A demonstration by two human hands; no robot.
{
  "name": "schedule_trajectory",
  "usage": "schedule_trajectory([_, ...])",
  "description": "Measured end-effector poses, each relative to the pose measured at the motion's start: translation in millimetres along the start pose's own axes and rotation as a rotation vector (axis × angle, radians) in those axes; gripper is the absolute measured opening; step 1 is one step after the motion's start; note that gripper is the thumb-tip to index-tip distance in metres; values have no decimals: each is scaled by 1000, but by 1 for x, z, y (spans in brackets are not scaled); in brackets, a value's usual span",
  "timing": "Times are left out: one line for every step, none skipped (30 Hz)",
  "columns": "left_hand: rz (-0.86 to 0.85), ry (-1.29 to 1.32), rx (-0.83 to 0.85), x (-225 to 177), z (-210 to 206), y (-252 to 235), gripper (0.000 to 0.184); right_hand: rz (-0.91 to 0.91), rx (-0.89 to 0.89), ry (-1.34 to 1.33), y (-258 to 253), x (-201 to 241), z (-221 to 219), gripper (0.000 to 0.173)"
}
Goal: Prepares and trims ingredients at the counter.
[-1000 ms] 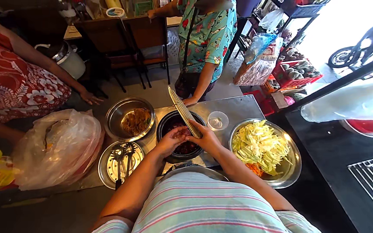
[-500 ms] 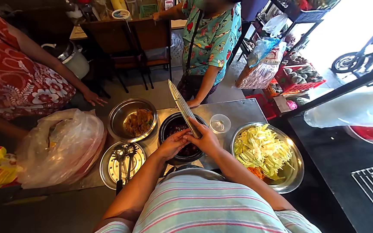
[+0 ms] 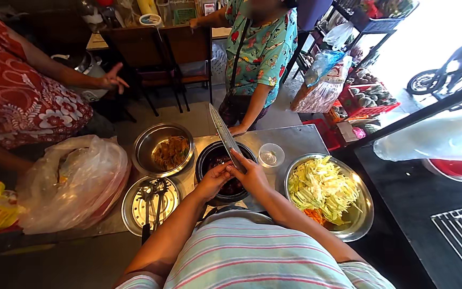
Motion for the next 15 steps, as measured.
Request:
schedule_trajectory([-7, -12, -19, 2, 2, 0, 42, -3, 6, -15, 1, -1, -3, 60])
schedule_trajectory([-12, -23, -37, 3, 4, 0, 43, 0, 10, -31, 2, -1, -5, 59])
schedule_trajectory([-15, -27, -56, 5, 6, 0, 42, 11, 8, -38, 3, 0, -8, 57])
schedule_trajectory([-22, -31, -78, 5, 7, 0, 42, 24, 0, -40, 3, 1, -9, 55])
schedule_trajectory([-32, -43, -100, 6, 8, 1, 41, 30, -4, -37, 4, 2, -10, 53])
schedule_trajectory([-42, -64, -123, 6, 9, 1, 41, 31, -9, -25, 4, 3, -11, 51])
schedule_trajectory([-51, -94, -143, 7, 11, 0, 41, 30, -11, -7, 5, 3, -10, 50])
schedule_trajectory([-55, -129, -165, 9, 13, -1, 41, 31, -11, 19, 4, 3, -10, 47])
schedule_trajectory([-54, -155, -180, 10, 14, -2, 39, 32, -7, 43, 4, 3, -10, 45])
schedule_trajectory([-52, -167, -190, 12, 15, -3, 38, 32, -1, 51, 3, 1, -10, 44])
schedule_trajectory([-45, -170, -202, 12, 16, -4, 37, 32, 0, 42, 2, -2, -9, 43])
schedule_trajectory([-29, -165, -216, 12, 17, -4, 38, 29, -8, 21, -1, -7, -7, 43])
schedule_trajectory([-4, -147, -226, 12, 16, -4, 39, 24, -23, -9, -4, -12, -5, 43])
schedule_trajectory([36, -110, -221, 12, 14, -5, 40, 17, -39, -41, -7, -17, -2, 43])
schedule_trajectory([74, -60, -205, 13, 12, -5, 39, 11, -50, -68, -9, -21, -1, 43])
Point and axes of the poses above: each hand's wrist, its own y-axis away from the middle knuckle, its own z-axis out of the back of the hand, x = y × z, the point moved 10 cm from there along -y, towards the middle knuckle, and after that the axes turned 7 degrees about z, right-handed, at the moved point
